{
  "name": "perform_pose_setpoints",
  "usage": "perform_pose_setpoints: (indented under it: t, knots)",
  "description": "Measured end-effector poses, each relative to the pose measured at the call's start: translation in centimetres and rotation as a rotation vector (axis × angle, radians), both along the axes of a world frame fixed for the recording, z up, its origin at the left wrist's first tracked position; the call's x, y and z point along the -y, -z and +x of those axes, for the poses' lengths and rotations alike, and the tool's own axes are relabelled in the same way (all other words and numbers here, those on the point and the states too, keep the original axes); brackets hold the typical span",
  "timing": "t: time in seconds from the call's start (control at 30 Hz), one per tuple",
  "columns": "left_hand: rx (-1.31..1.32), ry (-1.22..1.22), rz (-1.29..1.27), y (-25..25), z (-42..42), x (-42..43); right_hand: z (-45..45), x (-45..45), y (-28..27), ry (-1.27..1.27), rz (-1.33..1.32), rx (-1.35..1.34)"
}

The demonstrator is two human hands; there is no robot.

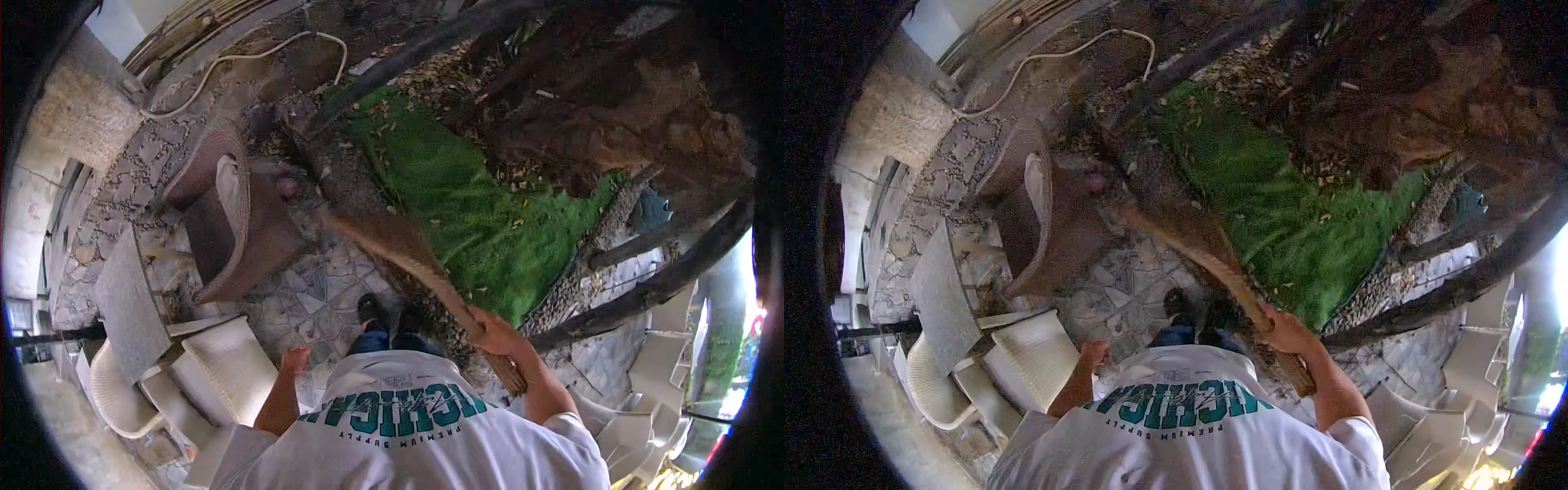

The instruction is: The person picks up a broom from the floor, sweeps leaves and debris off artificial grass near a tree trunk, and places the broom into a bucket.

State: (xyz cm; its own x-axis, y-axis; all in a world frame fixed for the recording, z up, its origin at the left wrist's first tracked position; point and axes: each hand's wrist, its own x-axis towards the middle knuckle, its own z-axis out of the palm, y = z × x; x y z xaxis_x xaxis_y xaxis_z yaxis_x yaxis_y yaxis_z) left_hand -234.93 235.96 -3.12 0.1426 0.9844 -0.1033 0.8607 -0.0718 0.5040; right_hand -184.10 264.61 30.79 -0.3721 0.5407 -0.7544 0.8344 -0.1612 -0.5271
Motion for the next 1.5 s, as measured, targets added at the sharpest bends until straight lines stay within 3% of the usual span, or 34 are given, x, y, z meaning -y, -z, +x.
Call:
perform_pose_setpoints:
  t: [0.03, 0.1, 0.13, 0.17, 0.2, 0.23, 0.27, 0.33, 0.37, 0.43, 0.5, 0.57, 0.6, 0.63, 0.7, 0.77, 0.8, 0.9, 0.93, 1.0, 1.07, 1.1, 1.17, 1.2, 1.23, 1.27, 1.33, 1.4, 1.47, 1.5]
  knots:
    - [-0.001, 0.010, -0.004, -0.9, 0.4, -0.2, 1.0, 0.4, 0.8, 0.010, -0.004, -0.001]
    - [0.474, -0.324, -0.133, -5.0, 1.8, -1.5, 3.2, 0.6, 4.5, 0.057, 0.206, 0.133]
    - [0.908, -0.797, -0.872, -7.6, 2.7, -2.1, 3.6, 0.8, 7.3, 0.066, 0.198, 0.131]
    - [0.897, -0.794, -0.884, -6.2, 2.5, -2.2, 4.0, 1.2, 10.4, 0.122, 0.217, 0.162]
    - [0.505, -0.285, -0.190, -2.2, 2.0, -2.3, 4.5, 1.7, 11.9, 0.178, 0.235, 0.198]
    - [0.083, 0.230, 0.483, 0.1, 1.9, -2.1, 3.5, 1.9, 9.4, 0.303, -0.053, 0.135]
    - [0.084, 0.241, 0.483, -0.2, 2.2, -2.7, 3.6, 2.6, 7.5, 0.313, -0.053, 0.132]
    - [0.437, -0.282, -0.397, -2.5, 3.0, -5.0, 4.1, 4.4, 4.5, -0.034, 0.212, -0.050]
    - [0.435, -0.258, -0.405, -4.5, 3.8, -6.6, 4.5, 5.1, 2.6, -0.010, 0.211, -0.044]
    - [0.526, -0.583, -0.698, -9.2, 6.0, -10.7, 5.6, 5.5, -0.3, -0.167, -0.129, -0.152]
    - [0.637, -0.599, -0.745, -10.0, 6.6, -12.7, 7.1, 8.0, 0.8, -0.107, -0.090, -0.095]
    - [0.731, -0.608, -0.799, -11.0, 7.2, -13.8, 7.7, 8.8, -0.8, 0.108, -0.129, -0.210]
    - [0.638, -0.636, -0.781, -12.6, 8.2, -14.6, 9.8, 10.3, 0.8, 0.163, 0.172, -0.218]
    - [0.547, -0.664, -0.759, -12.9, 8.8, -15.1, 11.3, 10.7, 0.9, 0.180, 0.181, -0.214]
    - [0.600, -0.675, -0.795, -13.3, 9.8, -15.4, 14.1, 11.4, 1.5, 0.670, 0.007, -0.287]
    - [0.644, -0.698, -0.833, -13.8, 10.4, -15.4, 18.3, 12.4, 4.8, 0.832, 0.113, -0.284]
    - [0.630, -0.691, -0.833, -14.5, 11.0, -15.3, 17.4, 11.0, 1.0, 0.970, 0.083, -0.244]
    - [0.591, -0.678, -0.808, -14.6, 11.7, -15.0, 22.9, 10.9, 9.0, 1.152, 0.227, -0.415]
    - [0.570, -0.678, -0.796, -14.0, 11.7, -14.5, 23.2, 10.3, 10.3, 1.160, 0.227, -0.421]
    - [0.486, -0.566, -0.812, -12.3, 10.7, -13.9, 24.1, 8.4, 12.0, 1.455, 0.083, -0.439]
    - [0.406, -0.448, -0.834, -12.8, 11.7, -13.8, 28.3, 7.9, 23.6, 1.311, 0.217, -0.284]
    - [0.420, -0.459, -0.853, -14.3, 12.5, -14.2, 29.1, 7.5, 28.4, 0.950, 0.349, -0.031]
    - [0.413, -0.458, -0.861, -15.2, 13.3, -15.5, 27.7, 9.6, 23.9, 0.945, -0.012, -0.251]
    - [0.334, -0.277, -0.609, -14.0, 13.2, -15.6, 28.1, 12.4, 25.9, 0.328, 0.500, -0.159]
    - [0.256, -0.099, -0.356, -13.2, 13.2, -16.0, 27.0, 14.4, 16.0, 0.335, 0.507, -0.165]
    - [0.253, -0.095, -0.352, -13.9, 14.1, -16.9, 22.8, 13.8, 3.8, 0.790, -0.015, -0.211]
    - [0.506, -0.531, -0.720, -15.9, 17.2, -18.0, 24.7, 17.9, 0.8, 0.455, 0.160, -0.215]
    - [0.450, -0.454, -0.774, -11.2, 16.6, -17.9, 22.9, 17.8, -3.9, 0.583, -0.242, -0.130]
    - [0.388, -0.370, -0.812, -9.9, 16.7, -18.1, 23.4, 18.5, -2.7, 0.598, -0.267, -0.166]
    - [0.355, -0.372, -0.788, -10.7, 17.9, -18.2, 24.3, 19.1, -0.7, 0.613, -0.136, -0.106]
